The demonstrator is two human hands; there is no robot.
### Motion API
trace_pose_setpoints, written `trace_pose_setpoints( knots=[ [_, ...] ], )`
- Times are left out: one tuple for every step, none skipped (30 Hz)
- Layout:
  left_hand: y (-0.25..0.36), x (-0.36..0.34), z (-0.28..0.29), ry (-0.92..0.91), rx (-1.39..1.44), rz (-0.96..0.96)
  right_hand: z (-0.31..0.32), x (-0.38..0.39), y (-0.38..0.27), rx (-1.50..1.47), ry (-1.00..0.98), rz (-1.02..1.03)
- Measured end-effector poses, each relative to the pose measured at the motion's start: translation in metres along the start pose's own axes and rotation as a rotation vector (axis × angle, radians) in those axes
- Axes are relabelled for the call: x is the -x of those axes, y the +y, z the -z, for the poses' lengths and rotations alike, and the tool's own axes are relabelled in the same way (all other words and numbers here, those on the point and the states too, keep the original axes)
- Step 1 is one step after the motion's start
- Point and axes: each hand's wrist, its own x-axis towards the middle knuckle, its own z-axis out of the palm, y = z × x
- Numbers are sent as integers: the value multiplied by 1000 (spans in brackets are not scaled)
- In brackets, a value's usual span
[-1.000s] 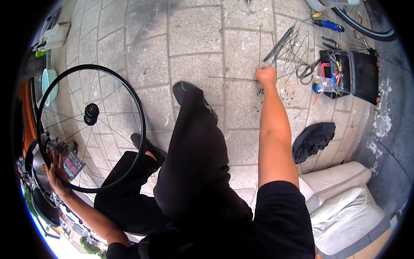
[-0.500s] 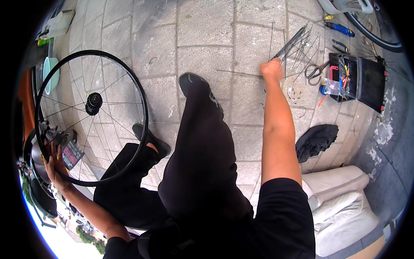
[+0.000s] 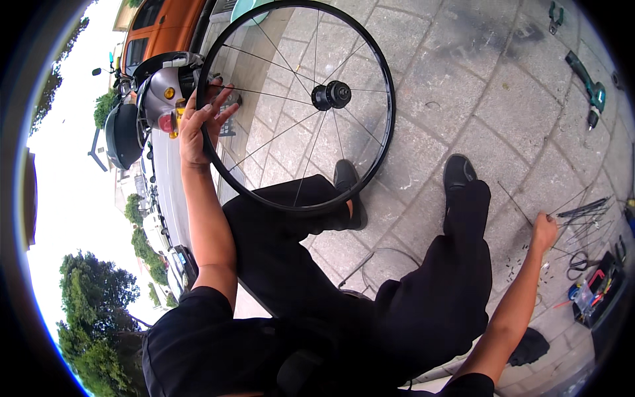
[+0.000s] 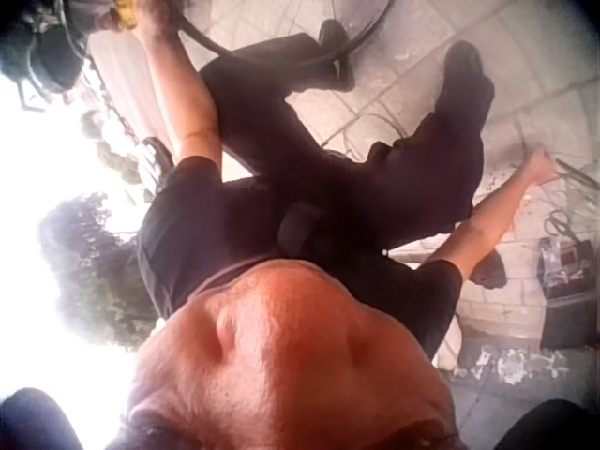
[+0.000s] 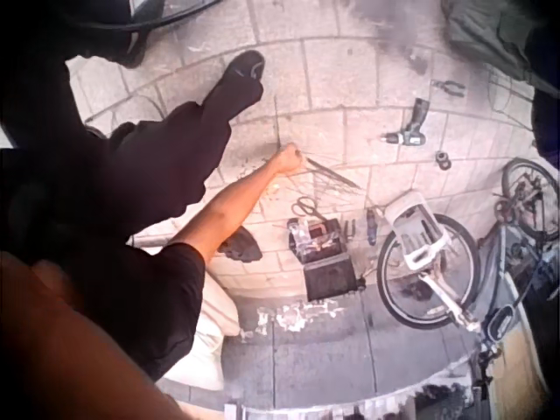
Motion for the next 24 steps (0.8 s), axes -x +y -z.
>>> trace_pose_setpoints(
  knots=[
    [0,-5,-4,-16,9,-3,-7,5,1,-265,-73,-94],
    [0,-5,-7,-21,13,-10,-4,9,-2,-526,-149,-176],
    [-2,1,-6,-13,18,-9,5,24,-14,-587,-172,-149],
    [-2,11,-1,6,14,-9,15,49,-39,-649,-209,-114],
    [-3,15,2,8,2,-11,31,65,-58,-697,-230,-63],
    [-4,17,6,4,-11,-15,44,81,-73,-747,-250,-14],
    [-4,17,7,-6,-23,-22,57,93,-86,-801,-265,32],
    [-3,18,6,-16,-21,-34,71,102,-95,-833,-272,83],
    [-4,17,5,-21,-13,-49,86,106,-106,-869,-272,141],
    [-8,17,6,-24,-9,-56,101,114,-117,-897,-278,194],
    [-10,19,8,-29,-6,-61,118,122,-129,-899,-276,264],
    [-11,22,10,-24,2,-58,140,133,-145,-898,-274,335],
    [-14,25,12,-19,8,-62,162,145,-162,-898,-271,407],
    [-17,28,14,-14,13,-67,183,157,-178,-891,-256,484],
    [-21,32,17,-9,17,-68,204,172,-193,-881,-243,558],
    [-23,37,19,6,38,-70,222,187,-209,-873,-234,633],
    [-26,41,24,8,49,-76,240,203,-227,-935,-279,639],
    [-30,46,29,10,58,-80,255,219,-244,-999,-327,643],
    [-33,49,31,7,69,-86,268,231,-260,-1065,-372,628],
    [-33,54,30,5,44,-97,278,242,-276,-1132,-417,615],
    [-32,60,31,9,37,-105,285,253,-291,-1162,-460,633],
    [-33,65,29,11,33,-113,292,265,-305,-1189,-500,652],
    [-34,68,28,13,28,-121,297,278,-319,-1177,-519,670],
    [-38,70,27,3,18,-142,300,293,-333,-1164,-538,688]
  ],
)
